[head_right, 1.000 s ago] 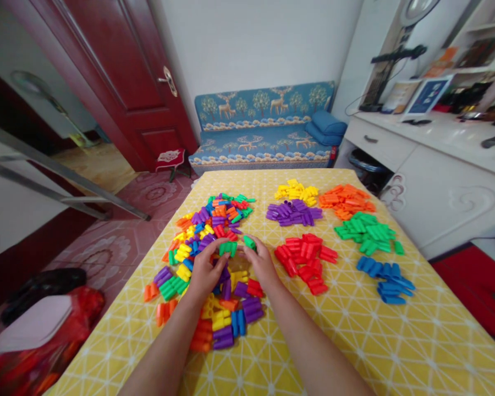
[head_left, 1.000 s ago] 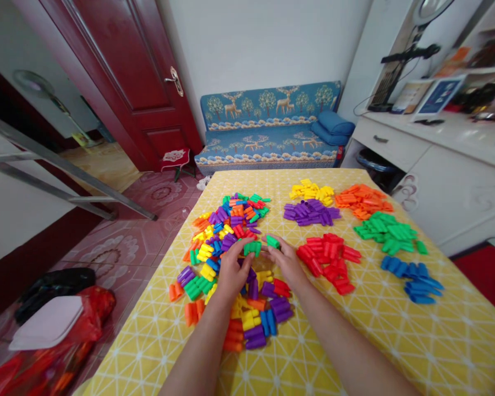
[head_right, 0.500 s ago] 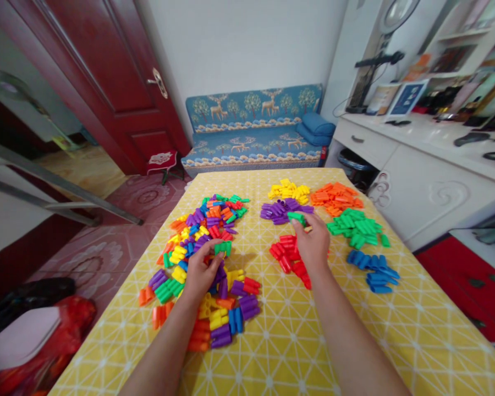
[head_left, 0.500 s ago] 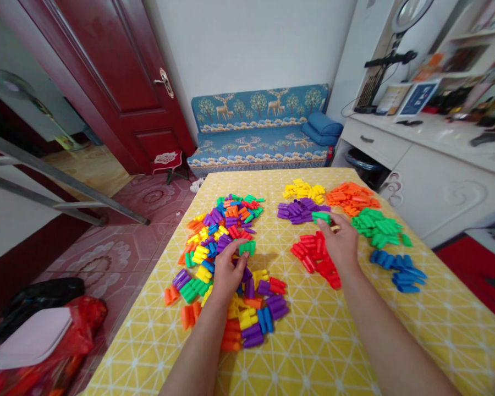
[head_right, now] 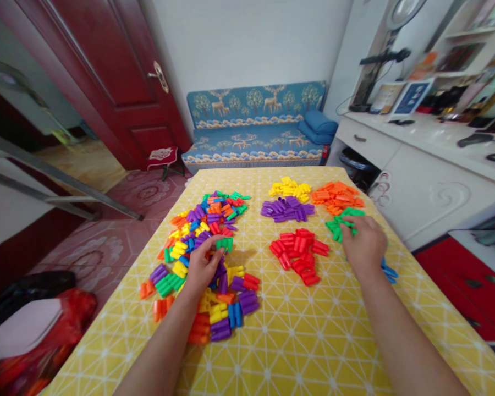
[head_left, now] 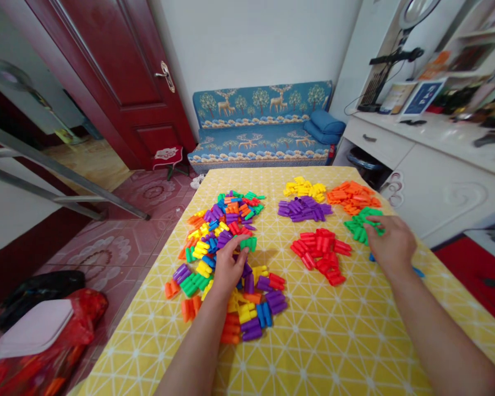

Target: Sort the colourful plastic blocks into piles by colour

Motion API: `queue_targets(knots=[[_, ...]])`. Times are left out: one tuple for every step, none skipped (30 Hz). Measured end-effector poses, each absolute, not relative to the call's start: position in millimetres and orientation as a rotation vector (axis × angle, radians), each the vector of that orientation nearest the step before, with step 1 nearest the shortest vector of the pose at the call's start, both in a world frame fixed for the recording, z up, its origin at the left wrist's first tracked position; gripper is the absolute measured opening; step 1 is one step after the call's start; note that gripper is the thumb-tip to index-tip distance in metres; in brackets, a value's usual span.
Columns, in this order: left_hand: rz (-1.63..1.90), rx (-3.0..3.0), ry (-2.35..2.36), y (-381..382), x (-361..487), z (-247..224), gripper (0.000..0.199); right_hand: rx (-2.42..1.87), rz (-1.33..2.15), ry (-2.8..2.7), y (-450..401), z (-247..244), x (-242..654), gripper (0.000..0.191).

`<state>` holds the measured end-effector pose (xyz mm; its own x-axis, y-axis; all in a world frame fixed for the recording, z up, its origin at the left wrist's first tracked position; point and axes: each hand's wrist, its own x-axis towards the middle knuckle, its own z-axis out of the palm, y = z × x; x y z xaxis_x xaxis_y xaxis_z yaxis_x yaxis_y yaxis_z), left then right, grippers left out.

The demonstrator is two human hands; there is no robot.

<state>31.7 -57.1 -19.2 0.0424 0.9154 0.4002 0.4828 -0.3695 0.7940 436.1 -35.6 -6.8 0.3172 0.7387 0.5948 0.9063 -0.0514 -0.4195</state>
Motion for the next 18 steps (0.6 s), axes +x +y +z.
queue_targets(knots=[[1.285,1.873,1.402,-57,31,-20,0.031,-1.735,-0.257,-1.461,-38,-3,420,0.027],[1.289,1.868,1.397,-57,31,-21,0.032,-1.656,-0.203,-1.476,-41,0,402,0.024],[1.288,1.864,1.393,-57,31,-21,0.033,-1.581,-0.108,-1.512,-43,2,382,0.022],[1.287,1.861,1.388,-57,31,-21,0.033,-1.507,0.015,-1.559,-46,4,361,0.02],[1.286,1.86,1.383,-57,31,-20,0.034,-1.442,0.149,-1.608,-48,5,339,0.019],[1.283,1.859,1.379,-58,31,-20,0.034,-1.38,0.281,-1.653,-51,5,318,0.018],[1.279,1.859,1.377,-58,32,-18,0.035,-1.327,0.401,-1.695,-54,5,298,0.019],[1.271,1.858,1.377,-59,32,-17,0.035,-1.276,0.509,-1.734,-56,4,278,0.02],[1.267,1.858,1.377,-59,32,-16,0.035,-1.23,0.607,-1.761,-59,3,261,0.023],[1.265,1.859,1.376,-60,32,-15,0.036,-1.191,0.686,-1.78,-61,2,246,0.027],[1.263,1.861,1.374,-60,32,-14,0.037,-1.16,0.745,-1.791,-62,2,233,0.031],[1.266,1.863,1.371,-60,33,-14,0.037,-1.14,0.783,-1.794,-62,2,223,0.036],[1.27,1.866,1.367,-61,33,-13,0.038,-1.131,0.799,-1.793,-62,3,214,0.04],[1.273,1.87,1.36,-61,33,-13,0.039,-1.132,0.799,-1.79,-61,4,207,0.043],[1.269,1.871,1.351,-61,33,-12,0.04,-1.139,0.788,-1.784,-61,5,202,0.042],[1.262,1.871,1.34,-61,33,-12,0.041,-1.149,0.769,-1.776,-60,6,197,0.039],[1.255,1.87,1.328,-61,33,-12,0.042,-1.16,0.747,-1.767,-59,7,194,0.035],[1.249,1.869,1.314,-61,33,-11,0.042,-1.166,0.73,-1.758,-59,8,192,0.03]])
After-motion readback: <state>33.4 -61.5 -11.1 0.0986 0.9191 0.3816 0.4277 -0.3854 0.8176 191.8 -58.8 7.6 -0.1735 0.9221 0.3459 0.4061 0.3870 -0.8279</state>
